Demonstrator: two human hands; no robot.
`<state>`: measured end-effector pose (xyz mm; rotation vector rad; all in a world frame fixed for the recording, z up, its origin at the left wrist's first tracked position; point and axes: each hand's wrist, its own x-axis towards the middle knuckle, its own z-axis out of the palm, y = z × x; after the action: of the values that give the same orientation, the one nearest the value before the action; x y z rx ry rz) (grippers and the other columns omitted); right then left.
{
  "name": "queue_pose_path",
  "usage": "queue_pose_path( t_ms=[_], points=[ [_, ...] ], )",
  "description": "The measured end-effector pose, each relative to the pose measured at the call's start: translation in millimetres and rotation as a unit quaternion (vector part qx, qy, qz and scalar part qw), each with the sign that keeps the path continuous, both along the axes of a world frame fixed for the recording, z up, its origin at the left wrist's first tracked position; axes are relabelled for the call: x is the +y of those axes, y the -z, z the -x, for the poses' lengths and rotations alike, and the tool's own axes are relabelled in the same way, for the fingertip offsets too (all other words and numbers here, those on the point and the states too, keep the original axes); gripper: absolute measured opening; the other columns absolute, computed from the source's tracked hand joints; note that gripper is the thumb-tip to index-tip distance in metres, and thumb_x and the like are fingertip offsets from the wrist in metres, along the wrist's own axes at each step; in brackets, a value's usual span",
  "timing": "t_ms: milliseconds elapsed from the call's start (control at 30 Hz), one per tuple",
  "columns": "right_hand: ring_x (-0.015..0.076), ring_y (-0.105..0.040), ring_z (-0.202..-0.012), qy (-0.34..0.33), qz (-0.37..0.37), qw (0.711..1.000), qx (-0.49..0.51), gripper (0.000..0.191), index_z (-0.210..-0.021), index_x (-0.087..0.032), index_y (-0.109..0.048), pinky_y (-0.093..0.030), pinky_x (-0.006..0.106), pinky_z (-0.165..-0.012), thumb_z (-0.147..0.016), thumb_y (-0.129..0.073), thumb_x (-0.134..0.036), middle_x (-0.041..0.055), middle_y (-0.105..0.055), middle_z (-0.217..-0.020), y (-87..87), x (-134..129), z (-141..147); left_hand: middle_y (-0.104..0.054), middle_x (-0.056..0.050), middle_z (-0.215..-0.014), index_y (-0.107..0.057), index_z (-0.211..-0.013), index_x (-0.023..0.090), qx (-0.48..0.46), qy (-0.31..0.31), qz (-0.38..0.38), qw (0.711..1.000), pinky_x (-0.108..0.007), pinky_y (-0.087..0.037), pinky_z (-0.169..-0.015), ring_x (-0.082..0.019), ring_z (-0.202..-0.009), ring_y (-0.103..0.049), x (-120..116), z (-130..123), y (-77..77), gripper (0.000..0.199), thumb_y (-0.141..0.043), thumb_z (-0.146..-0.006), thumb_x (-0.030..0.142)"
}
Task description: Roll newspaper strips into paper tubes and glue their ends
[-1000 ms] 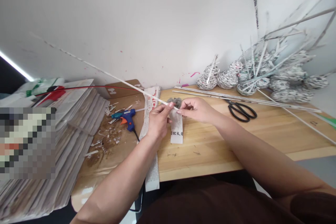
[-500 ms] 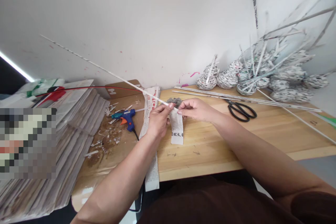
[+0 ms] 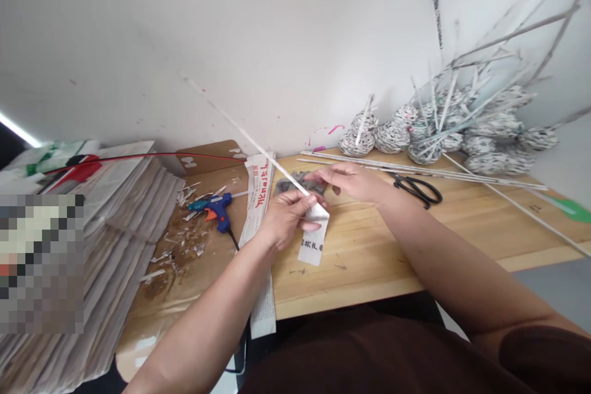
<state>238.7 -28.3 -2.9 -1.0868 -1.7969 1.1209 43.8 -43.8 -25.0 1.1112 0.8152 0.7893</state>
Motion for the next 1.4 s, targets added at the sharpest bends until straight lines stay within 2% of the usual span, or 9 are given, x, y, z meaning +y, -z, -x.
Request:
queue_pose_path(
  t_ms=[67,200,433,600,767,933,1100,1233,1400],
  points=[
    [0.0169,-0.061,-0.089,-0.069,0.010,0.997,0.035,0.044,-0.111,-0.018,-0.070,-0.046,0.026,-0.069,-0.092,-0.048,-0.051,0.0074,-0.070,-0.103,-5.2,-6,3,-0.073,-0.010,-0.084,-0.073,-0.085,0.013,0.011,0.046,-0.002,0.999,-0.028,-0.057,-0.055,-0.021,-0.076,-0.069,-6,-3,0.8,0.034,-0.078,-0.068,0.042],
    [0.0133,-0.058,-0.070,-0.135,0.044,0.990,0.016,0.037,-0.097,-0.014,-0.074,-0.045,0.025,-0.065,-0.086,-0.060,-0.046,0.0034,-0.068,-0.076,-12.3,-13,8,-0.073,-0.012,-0.085,-0.074,-0.083,0.012,0.026,0.071,-0.022,0.997,-0.030,-0.058,-0.060,-0.023,-0.078,-0.069,-12,-6,3.8,0.034,-0.080,-0.066,0.041],
    [0.0112,-0.054,-0.065,-0.001,0.074,0.992,0.104,0.027,-0.075,-0.015,-0.070,-0.041,0.023,-0.061,-0.067,-0.079,-0.039,-0.0002,-0.064,-0.069,-11.3,-13,11,-0.074,-0.011,-0.081,-0.076,-0.081,0.012,0.051,0.083,-0.018,0.995,-0.031,-0.058,-0.064,-0.019,-0.070,-0.069,-11,-7,6.5,0.035,-0.083,-0.061,0.040],
    [0.0115,-0.056,-0.070,-0.069,0.065,0.994,0.062,0.031,-0.094,-0.016,-0.074,-0.043,0.024,-0.065,-0.081,-0.067,-0.043,0.0031,-0.069,-0.082,-15.1,-14,6,-0.073,-0.010,-0.079,-0.077,-0.083,0.013,0.051,0.079,-0.021,0.995,-0.029,-0.057,-0.064,-0.017,-0.069,-0.068,-10,-7,5.5,0.034,-0.082,-0.062,0.039],
    [0.0130,-0.058,-0.070,0.013,0.059,0.995,0.083,0.030,-0.083,-0.016,-0.071,-0.044,0.026,-0.066,-0.068,-0.079,-0.041,0.0011,-0.067,-0.076,-13.4,-13,6,-0.073,-0.010,-0.078,-0.077,-0.085,0.012,0.047,0.098,-0.027,0.994,-0.024,-0.051,-0.056,-0.011,-0.058,-0.062,-9,-7,5.8,0.032,-0.081,-0.065,0.037],
    [0.0149,-0.061,-0.076,-0.057,0.046,0.997,0.039,0.033,-0.092,-0.016,-0.073,-0.045,0.027,-0.070,-0.078,-0.069,-0.045,0.0032,-0.069,-0.082,-14.7,-13,4,-0.073,-0.010,-0.078,-0.077,-0.088,0.012,0.051,0.094,-0.034,0.994,-0.023,-0.048,-0.055,-0.010,-0.056,-0.060,-7,-6,7.7,0.032,-0.080,-0.067,0.036],
    [0.0133,-0.058,-0.069,0.015,0.025,0.998,0.059,0.034,-0.084,-0.014,-0.069,-0.044,0.026,-0.065,-0.067,-0.078,-0.043,0.0015,-0.066,-0.076,-16.4,-13,3,-0.074,-0.009,-0.083,-0.077,-0.088,0.013,0.037,0.089,-0.036,0.995,-0.025,-0.051,-0.061,-0.013,-0.066,-0.064,-6,-6,9.6,0.031,-0.081,-0.065,0.034],
    [0.0143,-0.060,-0.076,-0.047,0.026,0.998,0.026,0.035,-0.091,-0.014,-0.072,-0.045,0.026,-0.069,-0.078,-0.068,-0.046,0.0044,-0.069,-0.085,-17.2,-13,1,-0.073,-0.009,-0.081,-0.076,-0.089,0.013,0.037,0.094,-0.043,0.994,-0.024,-0.050,-0.060,-0.011,-0.061,-0.061,-4,-5,11.8,0.030,-0.080,-0.067,0.033],
    [0.0116,-0.056,-0.063,0.050,0.004,0.996,0.074,0.033,-0.074,-0.015,-0.066,-0.044,0.025,-0.060,-0.063,-0.082,-0.042,-0.0012,-0.062,-0.067,-13.4,-11,1,-0.073,-0.008,-0.079,-0.076,-0.091,0.015,0.043,0.093,-0.045,0.994,-0.025,-0.050,-0.061,-0.014,-0.066,-0.063,-3,-4,14.4,0.032,-0.081,-0.065,0.032]
  ],
)
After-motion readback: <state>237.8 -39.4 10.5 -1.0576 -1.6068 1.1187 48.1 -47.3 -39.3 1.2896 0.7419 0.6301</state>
